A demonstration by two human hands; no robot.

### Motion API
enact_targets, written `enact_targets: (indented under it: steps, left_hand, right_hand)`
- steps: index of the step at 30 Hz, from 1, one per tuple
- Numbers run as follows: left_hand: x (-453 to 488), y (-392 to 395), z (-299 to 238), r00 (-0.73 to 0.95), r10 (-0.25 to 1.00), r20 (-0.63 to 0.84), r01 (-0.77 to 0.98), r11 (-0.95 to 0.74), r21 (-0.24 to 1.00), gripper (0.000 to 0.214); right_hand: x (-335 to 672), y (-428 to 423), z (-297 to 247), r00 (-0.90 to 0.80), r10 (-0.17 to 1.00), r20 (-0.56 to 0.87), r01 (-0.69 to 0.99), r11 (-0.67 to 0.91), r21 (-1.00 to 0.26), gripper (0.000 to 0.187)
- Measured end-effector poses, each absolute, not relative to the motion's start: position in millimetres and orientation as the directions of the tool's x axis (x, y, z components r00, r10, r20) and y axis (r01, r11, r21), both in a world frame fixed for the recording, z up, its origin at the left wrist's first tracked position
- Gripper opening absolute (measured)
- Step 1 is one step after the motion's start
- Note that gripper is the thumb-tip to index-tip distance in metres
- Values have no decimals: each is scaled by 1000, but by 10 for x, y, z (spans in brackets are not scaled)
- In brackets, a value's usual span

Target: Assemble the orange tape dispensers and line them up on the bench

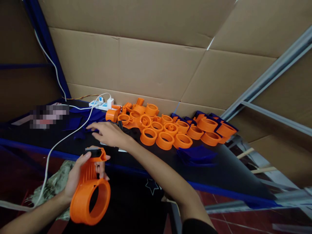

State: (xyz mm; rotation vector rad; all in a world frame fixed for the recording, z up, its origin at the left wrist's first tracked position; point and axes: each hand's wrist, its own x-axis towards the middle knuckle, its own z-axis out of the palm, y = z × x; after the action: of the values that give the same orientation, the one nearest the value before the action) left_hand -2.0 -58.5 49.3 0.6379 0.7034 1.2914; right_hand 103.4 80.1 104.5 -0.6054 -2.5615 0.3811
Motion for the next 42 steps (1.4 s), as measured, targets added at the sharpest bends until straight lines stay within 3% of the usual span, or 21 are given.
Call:
enact_targets:
  steps: [3, 6, 10, 13, 18, 21, 27, 31, 34, 42]
  left_hand:
    - [-27, -626, 478, 154, 987, -52, -609, 136, 781, 34]
    - [-41, -621, 477, 166, 985, -48, -621, 142, 771, 31]
    - [-50, -599, 497, 136, 990, -48, -626, 123, 770, 30]
    - [-44, -573, 496, 85, 995, -57, -619, 98, 779, 33]
    - [-51, -502, 465, 9, 996, -90, -632, 76, 771, 38]
    - [-59, -466, 456, -8, 992, -129, -659, 92, 747, 41]
    - [17, -443, 446, 69, 975, -212, -675, 202, 709, 47]
    - [28, -452, 453, 158, 961, -226, -682, 271, 679, 43]
    - [4, -460, 462, 217, 942, -257, -662, 335, 670, 44]
    - [41, -498, 474, 208, 941, -268, -603, 339, 722, 41]
  right_hand:
    - [669, 991, 904, -891, 351, 289, 331, 936, -116, 41]
    - [411, 1035, 720, -900, 341, 271, 371, 926, 67, 43]
    - [364, 1013, 644, -890, 364, 273, 401, 911, 92, 29]
    - [526, 1009, 741, -841, 418, 344, 440, 898, -17, 26]
    - [1043, 935, 979, -564, 657, 501, 426, 751, -504, 27]
    - [1375, 714, 1011, -450, 748, 488, 372, 654, -659, 28]
    - [1657, 119, 767, -357, 799, 483, 337, 593, -731, 28]
    - [1753, 38, 721, -529, 801, 280, 122, 398, -909, 39]
    - [1874, 89, 774, -631, 750, 198, 52, 295, -954, 40]
    - [2003, 16, 795, -524, 798, 297, 230, 469, -853, 39]
